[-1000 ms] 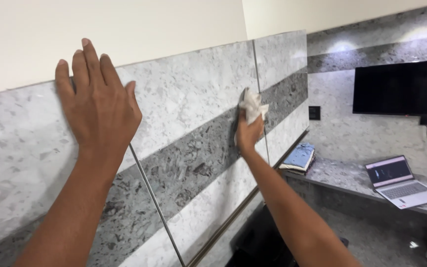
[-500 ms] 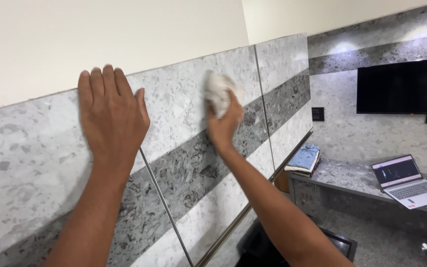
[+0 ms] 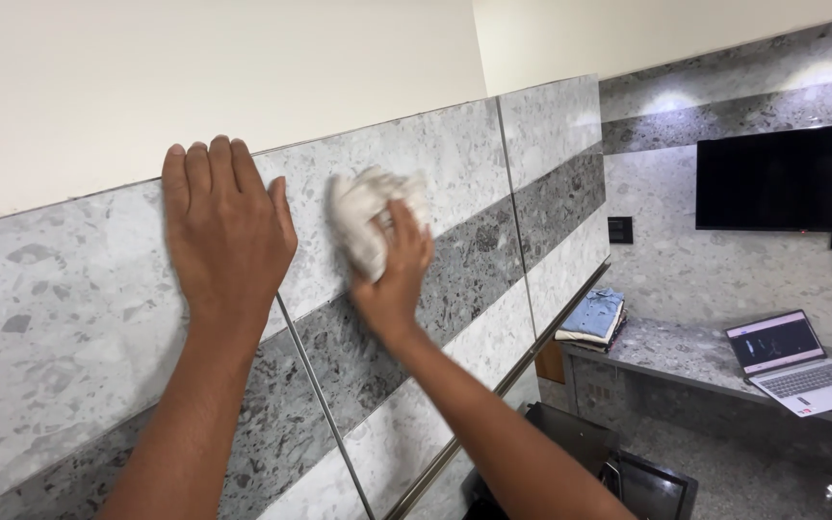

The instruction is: The person wipes the interior shelves and door of a white wall-mounted cabinet using a white cloth. They then wipe the adjacent tiled wall and return to wipe the cabinet door and interior again.

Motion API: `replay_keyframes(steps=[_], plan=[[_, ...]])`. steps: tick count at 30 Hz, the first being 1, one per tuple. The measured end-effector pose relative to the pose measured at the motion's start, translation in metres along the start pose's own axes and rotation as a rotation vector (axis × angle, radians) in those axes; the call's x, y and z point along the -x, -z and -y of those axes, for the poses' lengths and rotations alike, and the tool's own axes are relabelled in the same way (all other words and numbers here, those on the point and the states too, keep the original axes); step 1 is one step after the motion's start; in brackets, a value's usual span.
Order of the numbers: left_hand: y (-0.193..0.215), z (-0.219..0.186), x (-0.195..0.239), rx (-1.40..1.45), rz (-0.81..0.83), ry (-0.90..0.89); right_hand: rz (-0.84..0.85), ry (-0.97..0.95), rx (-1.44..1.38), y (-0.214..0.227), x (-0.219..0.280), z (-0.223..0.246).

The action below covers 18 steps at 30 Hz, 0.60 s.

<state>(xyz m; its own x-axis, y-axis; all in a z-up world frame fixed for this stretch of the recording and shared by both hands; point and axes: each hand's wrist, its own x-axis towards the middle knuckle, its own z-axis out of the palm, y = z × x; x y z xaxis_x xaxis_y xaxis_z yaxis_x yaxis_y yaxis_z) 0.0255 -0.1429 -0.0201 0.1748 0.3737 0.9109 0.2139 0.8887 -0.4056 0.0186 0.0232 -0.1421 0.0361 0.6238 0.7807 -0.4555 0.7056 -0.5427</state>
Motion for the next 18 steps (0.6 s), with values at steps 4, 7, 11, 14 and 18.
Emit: replay_keyframes(steps=[4, 7, 11, 14, 18], plan=[[0.002, -0.001, 0.001, 0.021, -0.015, 0.003, 0.151, 0.442, 0.117, 0.013, 0.026, 0.006], [0.005, 0.0, 0.001, 0.03, -0.018, 0.001, 0.189, 0.459, 0.144, 0.011, 0.019, -0.009], [0.004, 0.002, 0.0, 0.049, -0.01, -0.001, 0.095, 0.389, 0.156, -0.003, -0.005, -0.004], [-0.012, 0.002, 0.003, 0.119, -0.021, 0.003, 0.164, 0.478, 0.172, 0.001, 0.018, 0.021], [-0.014, 0.007, 0.008, 0.203, -0.021, -0.01, 0.264, 0.497, 0.086, 0.019, 0.044, 0.013]])
